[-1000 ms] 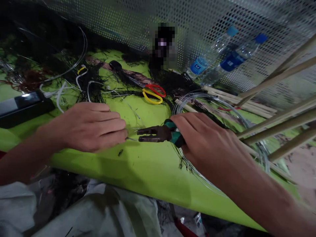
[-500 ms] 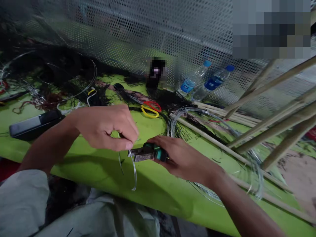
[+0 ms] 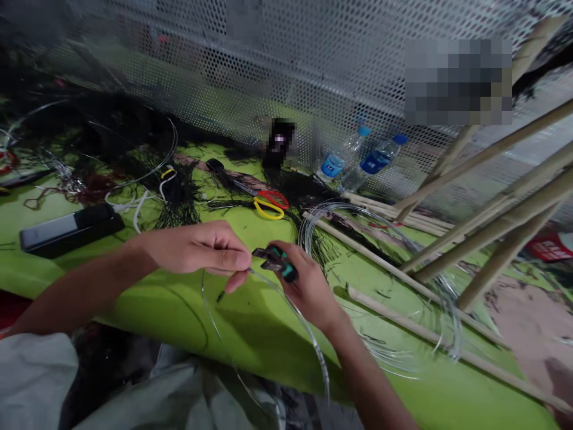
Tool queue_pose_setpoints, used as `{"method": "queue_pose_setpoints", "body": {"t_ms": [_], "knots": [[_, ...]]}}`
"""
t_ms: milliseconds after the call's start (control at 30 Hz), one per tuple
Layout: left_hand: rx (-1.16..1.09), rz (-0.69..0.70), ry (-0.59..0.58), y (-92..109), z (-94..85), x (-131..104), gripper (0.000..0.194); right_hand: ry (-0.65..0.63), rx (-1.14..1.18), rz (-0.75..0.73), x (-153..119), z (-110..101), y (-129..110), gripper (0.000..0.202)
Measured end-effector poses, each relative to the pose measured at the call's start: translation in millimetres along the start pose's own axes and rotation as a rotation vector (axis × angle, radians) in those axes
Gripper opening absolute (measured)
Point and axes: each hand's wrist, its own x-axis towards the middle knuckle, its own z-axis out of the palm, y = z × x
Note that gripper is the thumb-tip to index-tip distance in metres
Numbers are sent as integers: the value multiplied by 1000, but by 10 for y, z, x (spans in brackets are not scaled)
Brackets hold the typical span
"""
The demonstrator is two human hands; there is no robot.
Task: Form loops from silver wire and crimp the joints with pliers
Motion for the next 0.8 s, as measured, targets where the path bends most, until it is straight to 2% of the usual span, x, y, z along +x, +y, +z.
{"method": "queue_pose_setpoints", "body": {"t_ms": [100,200,333,433,600,800], "knots": [[-257,17,61,-190,105,11,44,351,-91,33,-62,302,54,47],[-577,71,84,-389,232,56,44,508,-195,32,-73,463,40,53],[-907,65,48,-619,375,143,38,569,-260,33,-87,484,25,55],[-1013,33,35,-704,429,176,36,549,-243,61,-128,492,47,49],[-1057,10,56,-737,444,169,33,499,-207,99,-181,564,90,43],[-1021,-23,34,-746,459,173,34,564,-178,77,-156,609,121,40]]}}
